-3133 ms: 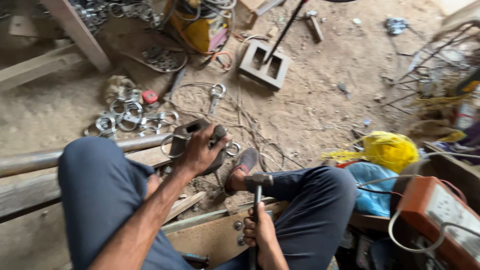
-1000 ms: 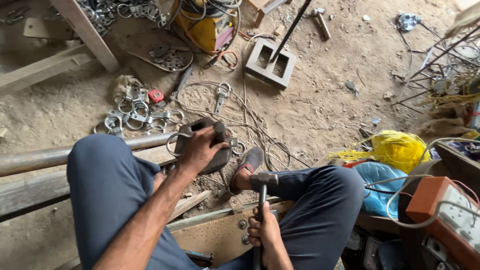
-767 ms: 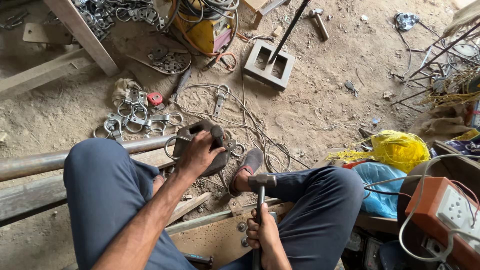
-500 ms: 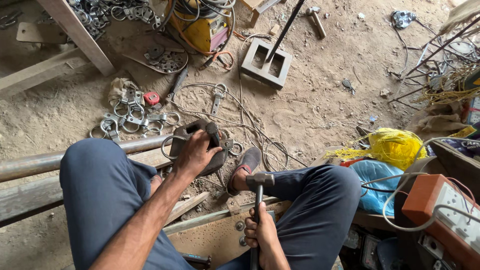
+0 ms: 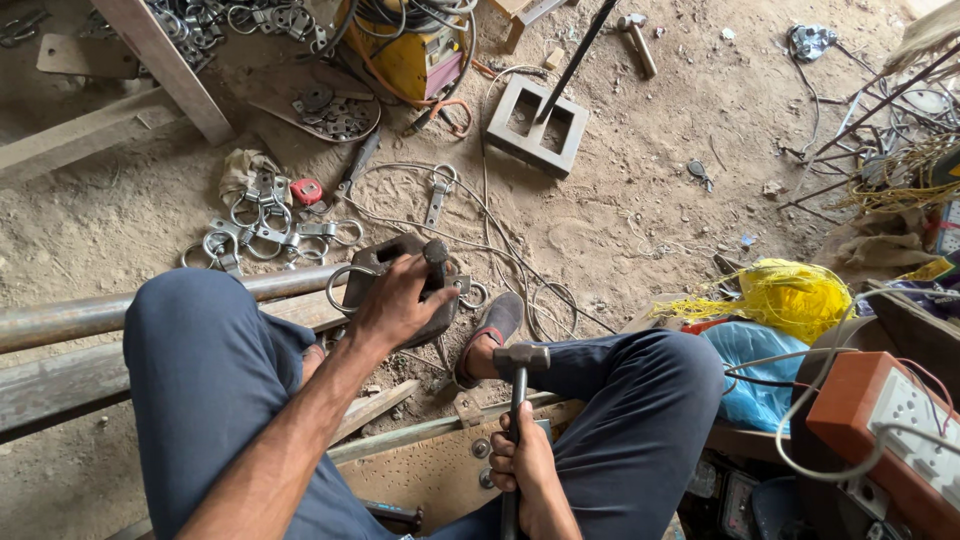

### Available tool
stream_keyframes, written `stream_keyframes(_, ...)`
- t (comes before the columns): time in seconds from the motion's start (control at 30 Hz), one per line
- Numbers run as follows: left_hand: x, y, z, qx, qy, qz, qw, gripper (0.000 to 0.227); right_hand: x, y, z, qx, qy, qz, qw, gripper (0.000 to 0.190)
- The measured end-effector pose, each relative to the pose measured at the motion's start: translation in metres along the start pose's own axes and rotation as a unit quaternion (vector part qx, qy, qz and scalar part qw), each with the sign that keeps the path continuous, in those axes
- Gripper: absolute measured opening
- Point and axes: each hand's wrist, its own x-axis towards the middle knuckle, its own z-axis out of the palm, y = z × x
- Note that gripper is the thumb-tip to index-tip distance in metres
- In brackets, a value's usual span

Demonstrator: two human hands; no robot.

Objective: The person picks up metal clips from a pile on the floor and places them into a metal assembly jig before using a hammer to tap them into place.

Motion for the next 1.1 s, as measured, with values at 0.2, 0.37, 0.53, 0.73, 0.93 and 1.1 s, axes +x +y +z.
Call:
stream_keyframes(0.2, 0.000, 0.004, 0.000, -0.137, 0.069, -0.013, 0.988, 0.021, -0.005, -0.001, 0.001, -0.003, -0.006, -0.016, 1.000, 0.047)
stream_keyframes(0.37, -0.001, 0.003, -0.002, -0.141, 0.064, -0.005, 0.988, 0.025, -0.008, -0.003, 0.004, 0.000, -0.003, -0.011, 1.000, 0.047)
stream_keyframes(0.53, -0.001, 0.005, -0.002, -0.109, 0.097, 0.050, 0.988, 0.023, -0.008, -0.003, 0.004, 0.005, -0.002, -0.009, 1.000, 0.047)
stream_keyframes(0.73, -0.003, 0.011, -0.002, -0.117, 0.141, -0.052, 0.982, 0.026, -0.007, -0.001, 0.003, -0.002, -0.007, -0.007, 1.000, 0.047)
stream_keyframes(0.93, -0.002, 0.013, -0.001, -0.080, 0.100, 0.003, 0.992, 0.021, -0.007, -0.002, 0.004, 0.003, -0.003, -0.004, 1.000, 0.047)
stream_keyframes(1.1, -0.004, 0.010, 0.002, -0.041, 0.105, 0.039, 0.993, 0.021, -0.007, -0.001, 0.002, 0.001, -0.013, -0.015, 1.000, 0.047)
